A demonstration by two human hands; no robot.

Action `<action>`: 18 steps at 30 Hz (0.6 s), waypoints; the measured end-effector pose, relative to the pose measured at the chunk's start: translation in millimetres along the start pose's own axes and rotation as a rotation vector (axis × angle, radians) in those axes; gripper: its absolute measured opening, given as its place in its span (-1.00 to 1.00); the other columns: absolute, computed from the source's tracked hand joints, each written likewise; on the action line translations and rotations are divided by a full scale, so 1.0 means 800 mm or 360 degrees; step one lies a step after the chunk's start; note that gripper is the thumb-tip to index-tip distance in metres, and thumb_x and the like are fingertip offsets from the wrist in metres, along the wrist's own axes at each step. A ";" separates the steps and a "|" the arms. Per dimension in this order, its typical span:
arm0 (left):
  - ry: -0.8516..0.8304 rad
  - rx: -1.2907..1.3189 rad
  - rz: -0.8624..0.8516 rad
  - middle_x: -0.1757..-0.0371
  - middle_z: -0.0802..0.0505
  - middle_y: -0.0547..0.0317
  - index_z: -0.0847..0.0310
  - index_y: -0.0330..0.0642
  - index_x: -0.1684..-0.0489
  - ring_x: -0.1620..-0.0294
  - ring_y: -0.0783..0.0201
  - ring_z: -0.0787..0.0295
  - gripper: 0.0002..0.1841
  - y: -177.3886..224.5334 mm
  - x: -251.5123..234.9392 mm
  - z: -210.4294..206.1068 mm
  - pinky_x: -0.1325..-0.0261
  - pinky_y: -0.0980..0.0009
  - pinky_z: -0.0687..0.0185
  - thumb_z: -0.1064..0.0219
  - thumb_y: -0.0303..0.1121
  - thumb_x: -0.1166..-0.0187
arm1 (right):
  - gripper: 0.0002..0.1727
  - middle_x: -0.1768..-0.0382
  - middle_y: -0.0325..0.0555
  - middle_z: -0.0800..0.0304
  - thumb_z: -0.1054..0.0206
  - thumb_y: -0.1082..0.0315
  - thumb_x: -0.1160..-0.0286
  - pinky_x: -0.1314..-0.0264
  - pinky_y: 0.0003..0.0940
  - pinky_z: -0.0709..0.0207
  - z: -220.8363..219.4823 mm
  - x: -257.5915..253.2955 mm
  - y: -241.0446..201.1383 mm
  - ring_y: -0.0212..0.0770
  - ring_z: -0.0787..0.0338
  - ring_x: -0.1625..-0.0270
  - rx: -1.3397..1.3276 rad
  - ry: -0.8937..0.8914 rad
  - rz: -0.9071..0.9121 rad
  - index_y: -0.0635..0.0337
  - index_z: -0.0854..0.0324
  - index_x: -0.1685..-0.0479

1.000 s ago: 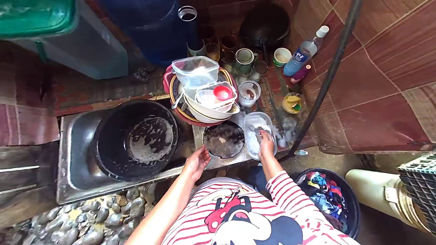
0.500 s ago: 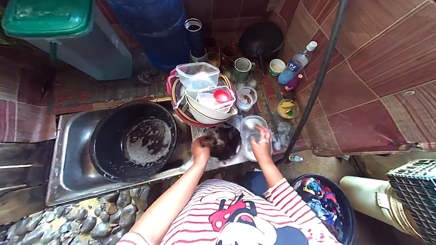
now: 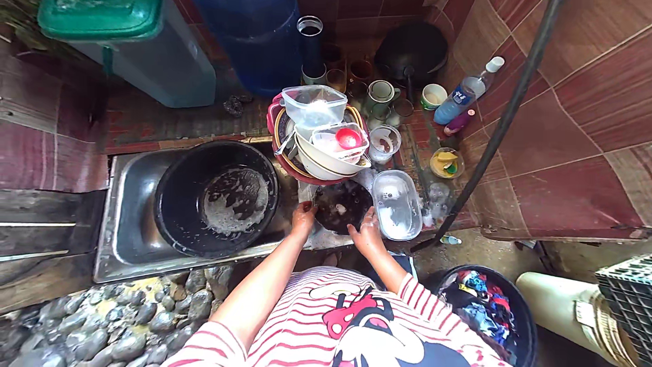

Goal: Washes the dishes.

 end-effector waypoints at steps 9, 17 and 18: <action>-0.0041 0.0366 0.0212 -0.39 -0.68 -0.28 -0.40 -0.37 -0.54 -0.27 -0.01 -0.71 -0.42 -0.022 0.003 0.014 -0.29 0.10 -0.66 -0.38 -0.16 -0.67 | -0.04 -0.71 0.46 -0.21 -0.37 0.01 -0.62 -0.78 0.01 -0.21 -0.013 -0.024 0.033 0.22 -0.33 -0.74 -0.0404 -0.0166 -0.0097 0.47 -0.01 -0.81; -0.0204 0.0169 0.0123 -0.29 -0.69 -0.11 -0.51 -0.28 -0.44 -0.13 0.16 -0.67 -0.56 0.032 0.018 0.022 -0.20 0.22 -0.62 -0.35 -0.26 -0.67 | -0.62 -0.16 0.27 -0.76 -0.22 0.29 -0.69 -0.17 -0.08 -0.69 0.131 0.018 0.065 0.02 -0.82 -0.03 -0.0406 0.0563 0.0241 0.44 -0.64 -0.26; -0.0192 0.0077 0.0104 -0.42 -0.64 -0.21 -0.40 -0.30 -0.55 -0.27 0.05 -0.66 -0.46 0.030 0.014 0.022 -0.29 0.14 -0.60 -0.38 -0.29 -0.64 | -0.65 -0.06 0.25 -0.79 -0.24 0.30 -0.68 -0.14 -0.08 -0.69 0.145 0.022 0.082 0.01 -0.82 0.02 -0.0435 0.0649 0.0194 0.45 -0.66 -0.17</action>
Point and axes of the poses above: each hand's wrist, its own x-axis away from the middle knuckle, its own z-axis out of the back of the hand, y = z × x, the point moved 10 cm from there along -x, towards the middle knuckle
